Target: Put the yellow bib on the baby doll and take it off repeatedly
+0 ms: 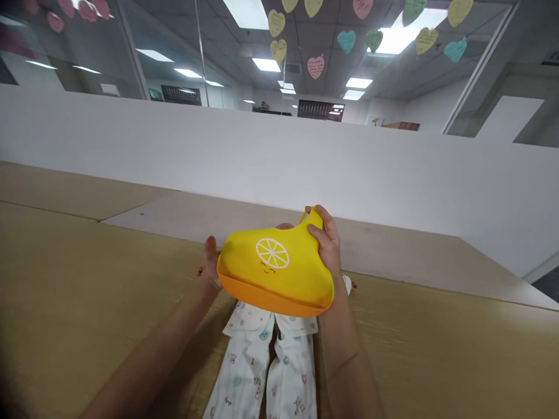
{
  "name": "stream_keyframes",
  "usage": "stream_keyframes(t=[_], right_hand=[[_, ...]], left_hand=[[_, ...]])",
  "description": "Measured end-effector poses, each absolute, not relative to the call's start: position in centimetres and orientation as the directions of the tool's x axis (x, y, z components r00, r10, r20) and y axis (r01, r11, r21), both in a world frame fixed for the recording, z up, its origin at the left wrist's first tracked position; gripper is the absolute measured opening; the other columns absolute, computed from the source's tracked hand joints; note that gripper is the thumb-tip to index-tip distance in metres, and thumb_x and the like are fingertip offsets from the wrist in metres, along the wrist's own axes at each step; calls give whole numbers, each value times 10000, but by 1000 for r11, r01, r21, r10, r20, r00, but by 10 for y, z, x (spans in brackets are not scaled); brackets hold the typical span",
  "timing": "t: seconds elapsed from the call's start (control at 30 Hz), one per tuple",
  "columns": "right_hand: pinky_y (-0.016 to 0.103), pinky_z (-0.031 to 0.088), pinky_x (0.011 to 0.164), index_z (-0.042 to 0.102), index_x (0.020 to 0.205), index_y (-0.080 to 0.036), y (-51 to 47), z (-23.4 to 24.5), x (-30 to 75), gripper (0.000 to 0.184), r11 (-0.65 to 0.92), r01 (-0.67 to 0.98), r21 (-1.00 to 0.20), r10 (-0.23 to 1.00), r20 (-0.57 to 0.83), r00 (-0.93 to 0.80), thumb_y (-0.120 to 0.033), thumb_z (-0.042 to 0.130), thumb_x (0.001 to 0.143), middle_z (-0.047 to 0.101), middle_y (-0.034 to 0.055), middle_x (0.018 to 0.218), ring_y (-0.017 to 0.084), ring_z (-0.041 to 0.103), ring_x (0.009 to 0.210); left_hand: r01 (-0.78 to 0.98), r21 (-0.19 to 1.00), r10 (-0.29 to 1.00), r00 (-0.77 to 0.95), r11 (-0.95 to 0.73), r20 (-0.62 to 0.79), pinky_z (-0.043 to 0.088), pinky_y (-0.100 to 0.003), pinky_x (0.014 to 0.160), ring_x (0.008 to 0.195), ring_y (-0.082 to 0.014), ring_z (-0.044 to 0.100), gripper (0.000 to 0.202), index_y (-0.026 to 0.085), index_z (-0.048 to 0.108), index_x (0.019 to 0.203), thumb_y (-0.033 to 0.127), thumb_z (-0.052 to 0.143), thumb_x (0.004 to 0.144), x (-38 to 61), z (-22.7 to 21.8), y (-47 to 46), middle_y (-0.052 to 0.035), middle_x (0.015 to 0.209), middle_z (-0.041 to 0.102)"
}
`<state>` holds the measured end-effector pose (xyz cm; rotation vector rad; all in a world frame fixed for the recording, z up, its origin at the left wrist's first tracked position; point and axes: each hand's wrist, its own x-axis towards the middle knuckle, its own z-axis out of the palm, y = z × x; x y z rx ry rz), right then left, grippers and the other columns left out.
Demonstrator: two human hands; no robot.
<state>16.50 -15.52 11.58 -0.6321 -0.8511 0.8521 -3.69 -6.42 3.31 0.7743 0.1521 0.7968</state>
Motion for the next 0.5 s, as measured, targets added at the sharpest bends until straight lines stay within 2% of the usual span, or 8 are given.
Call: stream_keyframes(t=[0.1,0.2,0.3,0.4,0.5], right_hand=[[382,524,910,583,1147,-306,-147,109,166,501,548,-372,-749,824,408,394,-229,700,666,613,-3,1193,185,648,988],[401,534,883,485,1321,-332,-137,97,165,656,515,-378,-769,842,371,393,-234,670,700,627,7,1174,184,664,927],[403,537,872,392,1421,-307,-125,84,167,789,499,-349,-794,835,332,439,-225,653,681,608,27,1240,182,656,917],[369,526,907,404,1423,-280,-112,72,174,843,489,-290,-823,811,307,498,-213,656,620,540,30,1355,190,625,1020],[358,514,940,414,1419,-290,-103,60,184,830,444,-227,-867,807,277,521,-233,631,620,442,7,1452,203,596,1107]], left_hand=[[-635,651,721,667,416,190,455,-494,975,1026,-366,663,386,166,689,714,506,687,529,-33,33,-56,-58,685,750],[-613,695,720,665,376,198,485,-458,940,917,-339,702,178,180,651,617,318,631,507,-26,36,-58,-30,600,726],[-580,736,766,629,348,132,510,-448,892,916,-330,701,189,185,635,638,333,567,542,-18,35,-63,-41,631,730],[-609,737,856,511,294,81,524,-430,861,918,-311,699,229,194,625,687,386,537,598,-12,29,-64,-37,650,728],[-631,729,893,446,266,60,529,-399,846,902,-294,700,227,193,617,712,391,545,627,-8,24,-63,-30,659,721]])
